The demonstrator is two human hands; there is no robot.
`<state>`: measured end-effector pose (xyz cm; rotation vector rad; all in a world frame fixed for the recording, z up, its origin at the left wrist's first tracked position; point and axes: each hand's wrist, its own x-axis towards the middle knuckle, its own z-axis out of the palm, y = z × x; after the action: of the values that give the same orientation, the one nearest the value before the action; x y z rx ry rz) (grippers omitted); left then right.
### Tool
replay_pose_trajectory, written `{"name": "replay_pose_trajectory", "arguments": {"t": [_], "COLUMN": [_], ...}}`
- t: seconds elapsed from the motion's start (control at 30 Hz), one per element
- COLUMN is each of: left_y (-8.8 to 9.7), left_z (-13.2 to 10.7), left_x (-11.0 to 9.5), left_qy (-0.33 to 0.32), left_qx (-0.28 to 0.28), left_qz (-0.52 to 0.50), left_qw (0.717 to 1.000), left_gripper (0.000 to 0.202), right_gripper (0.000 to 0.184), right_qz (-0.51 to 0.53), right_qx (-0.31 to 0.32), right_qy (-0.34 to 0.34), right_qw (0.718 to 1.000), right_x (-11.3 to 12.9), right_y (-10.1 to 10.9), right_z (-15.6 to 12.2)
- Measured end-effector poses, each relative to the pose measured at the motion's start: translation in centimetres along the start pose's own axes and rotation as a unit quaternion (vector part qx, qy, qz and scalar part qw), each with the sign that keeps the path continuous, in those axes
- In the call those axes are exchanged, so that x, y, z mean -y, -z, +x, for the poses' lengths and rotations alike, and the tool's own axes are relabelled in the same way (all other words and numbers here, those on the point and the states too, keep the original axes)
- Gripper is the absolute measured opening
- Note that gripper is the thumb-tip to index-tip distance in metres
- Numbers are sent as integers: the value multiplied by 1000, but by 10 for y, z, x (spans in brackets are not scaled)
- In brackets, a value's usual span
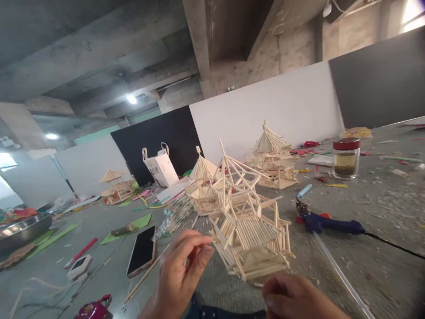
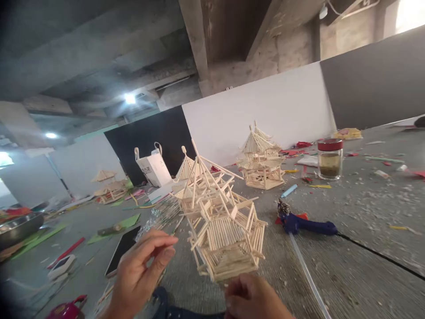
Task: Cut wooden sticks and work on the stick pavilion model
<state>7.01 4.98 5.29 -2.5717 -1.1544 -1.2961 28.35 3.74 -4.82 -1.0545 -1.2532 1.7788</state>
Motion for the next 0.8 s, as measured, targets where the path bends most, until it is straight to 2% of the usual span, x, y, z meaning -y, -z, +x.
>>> {"name": "replay_pose_trajectory", "arguments": {"t": [0.07,0.1,0.13,0.17,0.2,0.23,0.27,0.3,0.33,0.5,0.63,0.7,0.8], "left_y": [3,4,3,3,2,1,-1,-2,-3,-7,-9,-12,-17], "left_z": [-9,-13,-17,-21,-24,-28,-31,-34,-36,-44,-49,-50,-48], "left_x": [3,4,5,7,8,10,11,13,14,15,8,2,-12], "left_qy": [1,0,-3,-7,-10,-10,-7,-3,1,-27,-42,-46,-73], "left_qx": [16,28,38,46,51,55,59,62,65,71,84,92,129], "left_qz": [7,6,4,-1,-6,-10,-14,-17,-20,-26,-24,-22,-41], "left_qw": [1000,1000,999,999,999,998,998,998,998,997,995,994,988], "left_gripper": [9,9,9,8,8,8,8,8,8,8,9,12,22], "right_gripper": [13,11,12,13,14,16,18,19,19,18,19,15,12], "right_qz": [-99,-185,-287,-399,-503,-583,-634,-663,-679,-711,-713,-690,-623], "right_qx": [-27,-53,-84,-111,-132,-140,-137,-130,-120,-103,-85,-71,-47], "right_qy": [-32,-42,-34,-6,33,71,100,113,111,105,112,128,140], "right_qw": [994,981,954,910,853,797,754,729,716,687,687,708,768], "right_x": [1,1,2,3,3,3,3,3,3,6,6,7,13], "right_y": [9,14,18,22,25,27,28,29,28,20,21,22,19], "right_z": [-15,-22,-29,-36,-41,-45,-47,-47,-45,-20,-5,-8,-28]}}
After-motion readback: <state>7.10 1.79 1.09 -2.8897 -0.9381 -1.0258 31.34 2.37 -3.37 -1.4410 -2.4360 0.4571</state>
